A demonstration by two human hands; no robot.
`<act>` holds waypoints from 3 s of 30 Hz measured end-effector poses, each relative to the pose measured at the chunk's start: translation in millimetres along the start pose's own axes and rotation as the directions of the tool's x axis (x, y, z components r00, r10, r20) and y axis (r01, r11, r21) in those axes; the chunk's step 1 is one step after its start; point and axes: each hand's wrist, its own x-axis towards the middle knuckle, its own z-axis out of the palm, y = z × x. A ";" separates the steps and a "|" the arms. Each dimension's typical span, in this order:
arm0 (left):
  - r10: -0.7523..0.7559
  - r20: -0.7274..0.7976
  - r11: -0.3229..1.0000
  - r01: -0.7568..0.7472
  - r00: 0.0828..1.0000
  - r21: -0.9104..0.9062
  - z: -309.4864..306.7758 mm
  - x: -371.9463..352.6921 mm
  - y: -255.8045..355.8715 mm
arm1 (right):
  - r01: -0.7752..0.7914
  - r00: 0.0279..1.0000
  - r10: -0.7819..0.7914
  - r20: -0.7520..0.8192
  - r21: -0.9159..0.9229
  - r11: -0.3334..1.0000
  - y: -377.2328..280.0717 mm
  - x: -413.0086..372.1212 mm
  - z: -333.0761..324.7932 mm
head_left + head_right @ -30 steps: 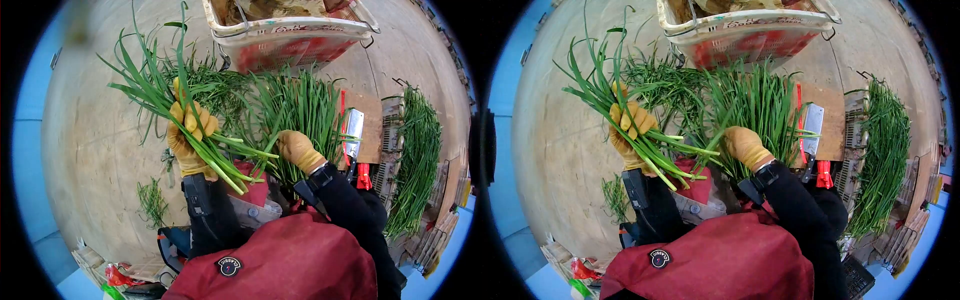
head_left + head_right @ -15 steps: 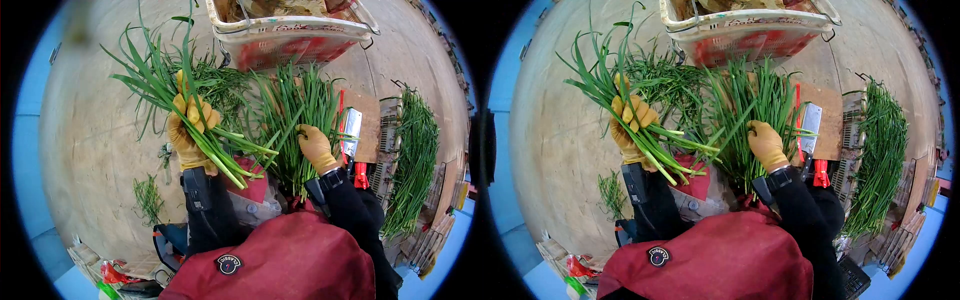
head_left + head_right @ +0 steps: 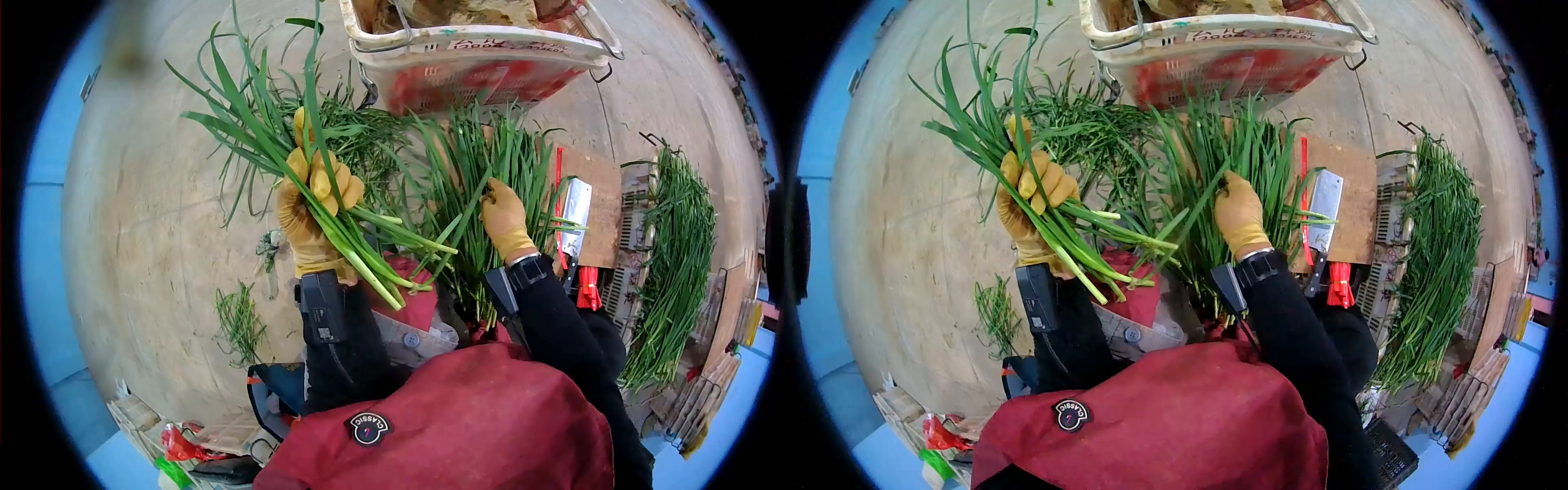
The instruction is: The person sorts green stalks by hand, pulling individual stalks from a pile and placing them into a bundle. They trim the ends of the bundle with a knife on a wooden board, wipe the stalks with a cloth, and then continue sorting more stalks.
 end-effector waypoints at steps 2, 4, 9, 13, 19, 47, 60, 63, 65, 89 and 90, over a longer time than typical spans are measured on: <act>0.003 -0.008 1.000 -0.003 1.000 -0.004 1.5 0.0 -0.7 | 0.013 0.999 -0.006 0.033 -0.227 0.974 -28.9 -1.7 -18.0; 0.003 -0.007 1.000 -0.003 1.000 0.006 1.6 0.2 -0.5 | -0.006 0.997 0.025 0.067 -0.270 0.963 -41.9 0.6 -21.2; 0.007 -0.099 0.997 0.000 0.995 0.075 2.5 -1.8 -3.6 | -0.046 0.983 0.119 0.137 -0.445 0.894 -66.2 12.8 -15.0; -0.006 -0.118 0.995 0.017 0.993 0.094 2.9 -1.2 -4.3 | -0.011 0.997 0.037 0.072 -0.331 0.943 -39.3 22.3 -11.7; 0.046 -0.484 0.933 0.136 0.874 0.334 22.6 4.0 -21.6 | -0.102 0.989 0.066 0.133 0.285 0.953 -12.7 21.3 -31.6; -0.020 -0.549 0.538 0.472 0.835 0.698 -3.4 32.4 -125.1 | 0.019 0.965 -0.151 0.215 0.517 0.856 -15.2 -24.0 -25.7; -0.093 -0.535 0.550 0.491 0.840 0.676 -1.1 30.2 -126.5 | -0.142 0.945 -0.071 0.319 0.596 0.790 -37.4 -37.3 -43.9; -0.120 -0.523 0.537 0.498 0.844 0.681 0.0 30.1 -127.2 | -0.111 0.959 -0.072 0.273 0.599 0.793 -35.8 -39.0 -43.3; -0.180 -0.523 0.502 0.535 0.833 0.679 -4.1 28.5 -125.9 | -0.087 0.971 -0.072 0.229 0.613 0.786 -34.3 -40.5 -40.8; -0.059 -0.542 0.443 0.509 0.838 0.738 -0.9 31.3 -124.4 | -0.168 0.980 0.090 0.178 0.494 0.853 28.8 -26.1 -10.9; -0.055 -0.529 0.465 0.490 0.847 0.737 0.9 31.5 -123.3 | -0.132 0.991 0.096 0.097 0.482 0.866 24.8 -31.8 -15.7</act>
